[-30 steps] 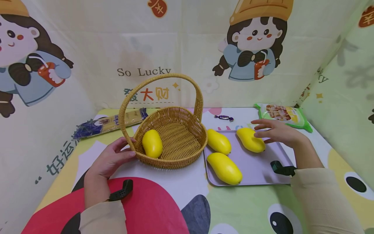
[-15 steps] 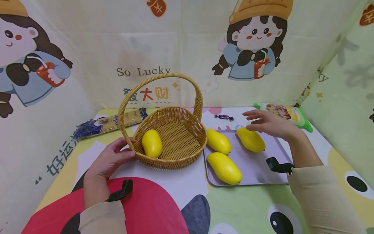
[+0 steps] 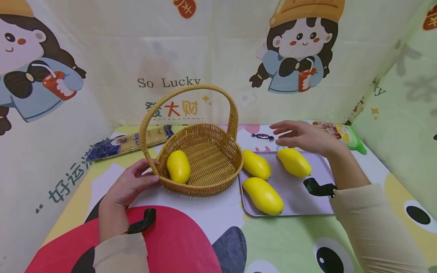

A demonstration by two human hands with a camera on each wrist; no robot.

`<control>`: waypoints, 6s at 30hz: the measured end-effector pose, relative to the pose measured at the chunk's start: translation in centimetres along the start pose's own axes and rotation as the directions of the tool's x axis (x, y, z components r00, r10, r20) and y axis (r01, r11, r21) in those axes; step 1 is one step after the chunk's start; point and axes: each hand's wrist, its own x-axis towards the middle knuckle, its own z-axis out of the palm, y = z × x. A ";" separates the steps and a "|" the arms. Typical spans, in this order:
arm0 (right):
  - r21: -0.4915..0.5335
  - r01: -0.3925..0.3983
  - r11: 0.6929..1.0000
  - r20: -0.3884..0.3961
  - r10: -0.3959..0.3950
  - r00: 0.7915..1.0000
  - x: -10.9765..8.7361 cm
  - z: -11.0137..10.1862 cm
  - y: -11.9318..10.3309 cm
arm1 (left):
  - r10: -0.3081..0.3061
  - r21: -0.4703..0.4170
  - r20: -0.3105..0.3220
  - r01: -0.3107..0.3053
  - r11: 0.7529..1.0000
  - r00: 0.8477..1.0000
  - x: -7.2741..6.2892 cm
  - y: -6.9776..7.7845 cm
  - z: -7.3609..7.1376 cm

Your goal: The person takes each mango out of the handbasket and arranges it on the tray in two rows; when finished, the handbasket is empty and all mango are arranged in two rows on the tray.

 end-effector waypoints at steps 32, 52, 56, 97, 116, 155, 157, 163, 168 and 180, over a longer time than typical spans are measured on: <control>0.160 0.156 0.975 0.175 -0.184 0.967 4.5 3.1 -6.4 | 0.040 -0.016 0.023 -0.039 0.999 0.999 0.2 -0.2 -0.1; 0.114 0.153 0.982 0.295 -0.181 0.938 7.8 7.1 -10.4 | 0.039 -0.039 0.014 -0.038 0.998 0.999 0.2 -0.2 -0.2; 0.111 0.145 0.983 0.311 -0.172 0.935 8.3 7.9 -11.0 | 0.035 -0.033 0.010 -0.035 0.999 0.999 0.2 -0.2 -0.1; 0.193 0.037 0.981 0.387 -0.110 0.916 15.3 12.3 -12.1 | 0.024 -0.032 0.016 -0.023 0.999 1.000 0.5 -0.1 -0.1; 0.120 -0.030 0.992 0.514 -0.037 0.857 17.6 15.0 -14.0 | 0.019 -0.011 0.016 -0.019 1.000 1.000 0.2 -0.3 -0.1; 0.118 -0.055 0.992 0.697 -0.043 0.716 17.7 15.8 -14.3 | 0.006 -0.001 -0.008 -0.006 1.000 1.000 0.3 0.0 0.1; 0.117 -0.050 0.992 0.705 -0.048 0.707 17.8 15.9 -14.3 | 0.004 -0.001 -0.010 -0.004 1.000 1.000 0.2 0.1 0.0; 0.127 -0.034 0.991 0.722 -0.069 0.689 17.9 16.0 -14.2 | -0.001 -0.004 -0.018 0.000 1.000 1.000 0.1 0.2 0.0; 0.129 0.004 0.992 0.706 -0.095 0.702 17.7 15.4 -13.9 | 0.005 -0.002 -0.009 -0.005 1.000 1.000 0.1 0.2 0.1; 0.170 0.058 0.984 0.587 -0.148 0.796 16.0 12.3 -13.6 | 0.029 -0.021 0.013 -0.028 0.999 0.999 0.3 -0.1 0.2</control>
